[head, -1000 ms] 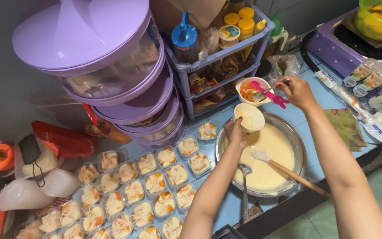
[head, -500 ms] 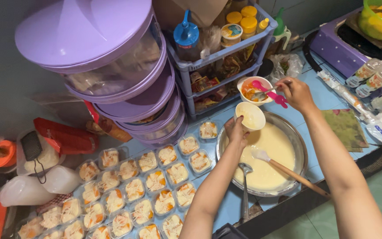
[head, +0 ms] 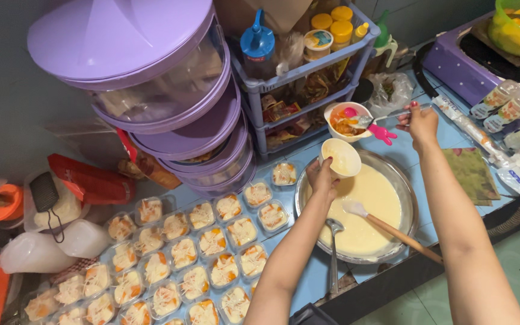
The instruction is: The person assembles small food portions in clear plastic containers by sprinkling shredded cheese and spooning a creamy sauce over them. They then place lids on the containers and arrange them on the table.
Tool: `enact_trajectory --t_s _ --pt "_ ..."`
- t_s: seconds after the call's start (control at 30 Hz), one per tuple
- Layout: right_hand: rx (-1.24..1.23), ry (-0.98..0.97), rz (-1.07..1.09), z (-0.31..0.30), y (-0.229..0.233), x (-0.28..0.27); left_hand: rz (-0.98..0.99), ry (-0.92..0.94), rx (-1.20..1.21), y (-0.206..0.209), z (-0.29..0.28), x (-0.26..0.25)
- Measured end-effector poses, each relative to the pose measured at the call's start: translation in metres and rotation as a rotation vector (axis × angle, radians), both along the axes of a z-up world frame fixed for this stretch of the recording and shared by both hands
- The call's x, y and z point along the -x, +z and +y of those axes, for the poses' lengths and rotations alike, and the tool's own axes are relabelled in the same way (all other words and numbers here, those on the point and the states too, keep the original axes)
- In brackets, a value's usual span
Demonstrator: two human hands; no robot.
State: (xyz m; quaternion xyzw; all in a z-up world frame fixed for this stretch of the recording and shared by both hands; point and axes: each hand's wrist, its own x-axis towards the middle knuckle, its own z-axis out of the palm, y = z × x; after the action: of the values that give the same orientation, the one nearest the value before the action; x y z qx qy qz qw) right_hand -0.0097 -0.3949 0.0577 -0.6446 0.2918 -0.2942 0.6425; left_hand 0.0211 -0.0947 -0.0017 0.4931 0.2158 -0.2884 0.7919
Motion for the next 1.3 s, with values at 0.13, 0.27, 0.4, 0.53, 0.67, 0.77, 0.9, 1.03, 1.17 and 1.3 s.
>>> enact_trajectory --t_s 0.13,0.27,0.4,0.53,0.67,0.77,0.9,1.03,1.17,1.3 --pt "-0.045 -0.033 -0.094 0.0 0.006 0.007 -0.026 0.002 0.033 0.001 0.003 0.001" --pt "0.027 -0.07 -0.128 0.007 0.011 0.015 -0.018 0.019 0.073 -0.006 0.008 0.006" --pt "-0.022 -0.052 -0.141 0.024 0.023 0.02 0.021 0.013 0.082 -0.012 0.012 0.005" --pt "-0.041 -0.021 -0.116 0.062 0.041 0.033 -0.035 -0.005 0.151 -0.013 0.025 0.004" --pt "-0.035 0.048 -0.146 0.117 0.059 0.054 -0.171 -0.036 0.361 -0.01 0.061 0.014" --pt "-0.031 0.117 -0.19 0.168 0.069 0.064 -0.003 0.068 0.306 0.002 0.104 0.019" --pt "-0.042 0.239 -0.229 0.252 0.073 0.072 -0.006 0.144 0.33 0.025 0.195 0.032" --pt "-0.069 0.387 -0.233 0.358 0.072 0.069 -0.018 0.24 0.322 0.048 0.313 0.056" --pt "-0.13 0.528 -0.248 0.496 0.066 0.06 0.0 0.412 0.309 0.06 0.452 0.088" --pt "-0.158 0.676 -0.246 0.644 0.052 0.061 -0.157 0.542 0.2 0.056 0.597 0.124"
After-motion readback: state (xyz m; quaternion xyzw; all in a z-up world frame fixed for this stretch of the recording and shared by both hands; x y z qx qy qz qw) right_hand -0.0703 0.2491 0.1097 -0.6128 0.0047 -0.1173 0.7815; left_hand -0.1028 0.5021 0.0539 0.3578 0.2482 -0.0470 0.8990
